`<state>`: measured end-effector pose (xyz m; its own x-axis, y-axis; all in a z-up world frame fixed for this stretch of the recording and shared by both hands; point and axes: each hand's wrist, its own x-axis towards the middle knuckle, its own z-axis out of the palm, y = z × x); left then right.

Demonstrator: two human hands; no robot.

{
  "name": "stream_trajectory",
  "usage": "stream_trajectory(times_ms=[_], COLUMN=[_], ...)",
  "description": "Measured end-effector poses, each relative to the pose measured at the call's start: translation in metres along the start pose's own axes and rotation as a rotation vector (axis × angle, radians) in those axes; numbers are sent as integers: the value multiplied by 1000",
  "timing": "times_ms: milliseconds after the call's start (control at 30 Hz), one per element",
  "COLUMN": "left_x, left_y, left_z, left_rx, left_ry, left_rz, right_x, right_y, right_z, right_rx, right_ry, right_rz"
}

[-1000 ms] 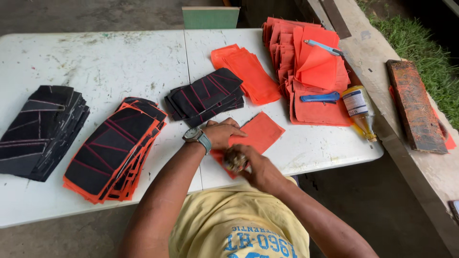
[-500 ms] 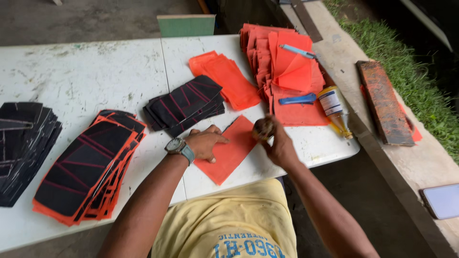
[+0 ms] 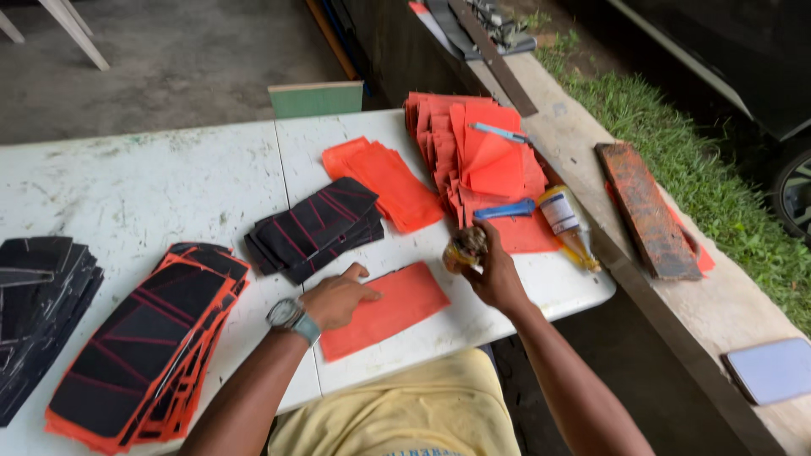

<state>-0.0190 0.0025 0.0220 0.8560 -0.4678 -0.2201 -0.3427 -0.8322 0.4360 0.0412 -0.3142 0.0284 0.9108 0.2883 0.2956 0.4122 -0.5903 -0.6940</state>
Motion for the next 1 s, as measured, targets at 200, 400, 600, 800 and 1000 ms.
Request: stream_trajectory(times_ms=[200, 400, 600, 800, 1000], left_x=[-2, -6, 1, 5, 5], left_y=[38, 48, 41, 35, 37], left_z=[44, 56, 68, 70, 66], left_rx=[-145, -232, -234, -245, -241], left_ry=[445, 497, 583, 563, 575], left_rz=[-108, -44, -38, -59, -47], right_x=[-37, -3, 5, -7, -16], right_y=[-40, -34, -10, -20, -35], right_z=[29, 61, 73, 58, 44], right_rx=[147, 117, 129, 71, 56], right_ry=[-86, 1, -34, -33, -100], right_rz=[55, -118, -206, -219, -195])
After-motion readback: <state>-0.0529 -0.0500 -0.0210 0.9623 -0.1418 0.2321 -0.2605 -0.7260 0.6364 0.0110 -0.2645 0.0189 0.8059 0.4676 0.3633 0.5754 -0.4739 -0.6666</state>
